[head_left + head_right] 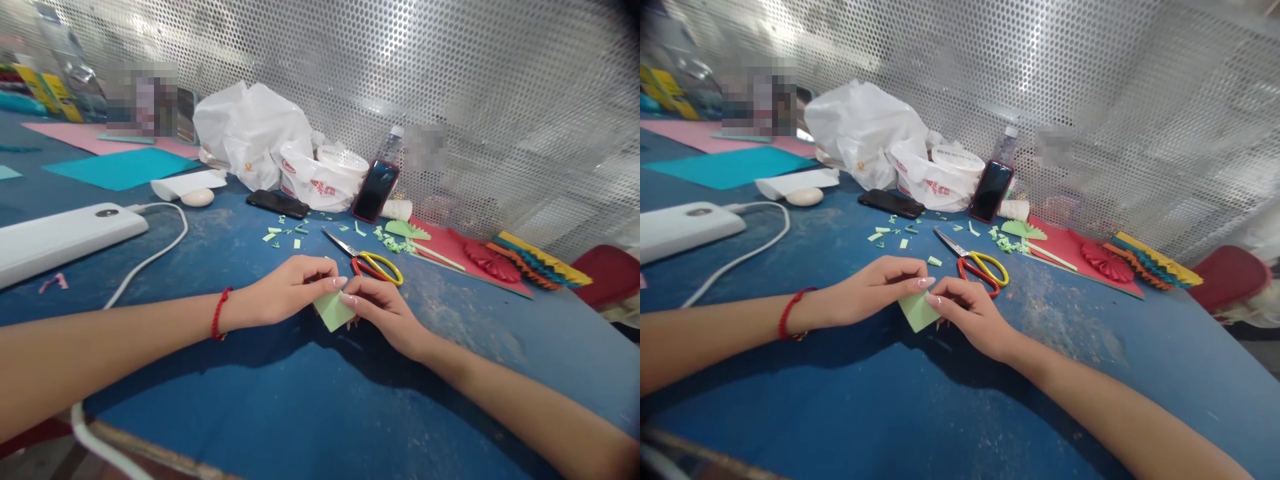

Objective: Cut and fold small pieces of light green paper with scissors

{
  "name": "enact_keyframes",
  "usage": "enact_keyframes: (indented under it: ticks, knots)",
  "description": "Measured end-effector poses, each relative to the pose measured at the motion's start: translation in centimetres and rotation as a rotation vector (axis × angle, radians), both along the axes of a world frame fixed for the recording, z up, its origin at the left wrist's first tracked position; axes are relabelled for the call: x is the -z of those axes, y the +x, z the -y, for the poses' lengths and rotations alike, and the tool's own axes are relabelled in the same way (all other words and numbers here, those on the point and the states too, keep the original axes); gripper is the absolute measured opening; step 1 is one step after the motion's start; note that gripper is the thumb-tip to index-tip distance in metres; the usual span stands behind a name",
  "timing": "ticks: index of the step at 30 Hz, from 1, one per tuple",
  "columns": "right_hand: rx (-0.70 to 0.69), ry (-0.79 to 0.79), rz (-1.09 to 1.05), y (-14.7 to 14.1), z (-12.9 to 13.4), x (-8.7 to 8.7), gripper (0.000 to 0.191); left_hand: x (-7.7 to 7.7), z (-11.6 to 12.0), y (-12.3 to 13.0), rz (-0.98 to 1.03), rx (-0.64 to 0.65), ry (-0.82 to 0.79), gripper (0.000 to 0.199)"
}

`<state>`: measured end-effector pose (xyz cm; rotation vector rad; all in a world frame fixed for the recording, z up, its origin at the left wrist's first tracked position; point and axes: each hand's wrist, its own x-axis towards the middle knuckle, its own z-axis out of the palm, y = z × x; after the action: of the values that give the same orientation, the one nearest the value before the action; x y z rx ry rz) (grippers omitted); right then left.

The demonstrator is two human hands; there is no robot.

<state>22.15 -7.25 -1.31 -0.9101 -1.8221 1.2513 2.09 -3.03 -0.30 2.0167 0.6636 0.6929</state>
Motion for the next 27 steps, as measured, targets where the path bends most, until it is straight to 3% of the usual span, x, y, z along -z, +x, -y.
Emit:
enact_keyframes:
  ticks: [4, 9, 14, 17, 20, 23, 24, 27]
  knots:
    - [-0.003, 0.036, 0.038, 0.1, -0.2, 0.1, 0.023, -0.1, 0.1, 0.0, -0.028, 0.046, -0.005, 0.039]
    - [-0.079, -0.103, -0.033, 0.2, -0.3, 0.2, 0.018, 0.0, 0.4, -0.1, -0.012, 0.088, 0.011, 0.035]
    - [-0.159, -0.244, -0.09, 0.3, 0.1, -0.1, 0.016, -0.4, -0.3, -0.3, 0.164, -0.11, -0.032, 0.035]
    - [-0.159, -0.216, -0.101, 0.3, 0.2, -0.1, 0.018, -0.7, -0.7, -0.3, 0.279, -0.193, -0.142, 0.033]
    - [-0.093, -0.148, -0.184, 0.4, 0.0, 0.2, 0.03, -0.7, -0.5, -0.2, 0.325, -0.16, -0.298, 0.031]
    - [0.003, -0.11, -0.3, 0.4, -0.1, 0.6, 0.014, -0.2, -0.3, 0.1, 0.33, -0.116, -0.408, 0.03]
    - [0.027, -0.098, -0.31, 0.4, -0.2, 0.7, 0.011, -0.1, -0.3, 0.2, 0.32, -0.107, -0.425, 0.029]
    - [0.031, -0.002, -0.2, 0.3, -0.3, 0.7, 0.027, 0.3, -0.4, 0.3, 0.233, -0.08, -0.384, 0.034]
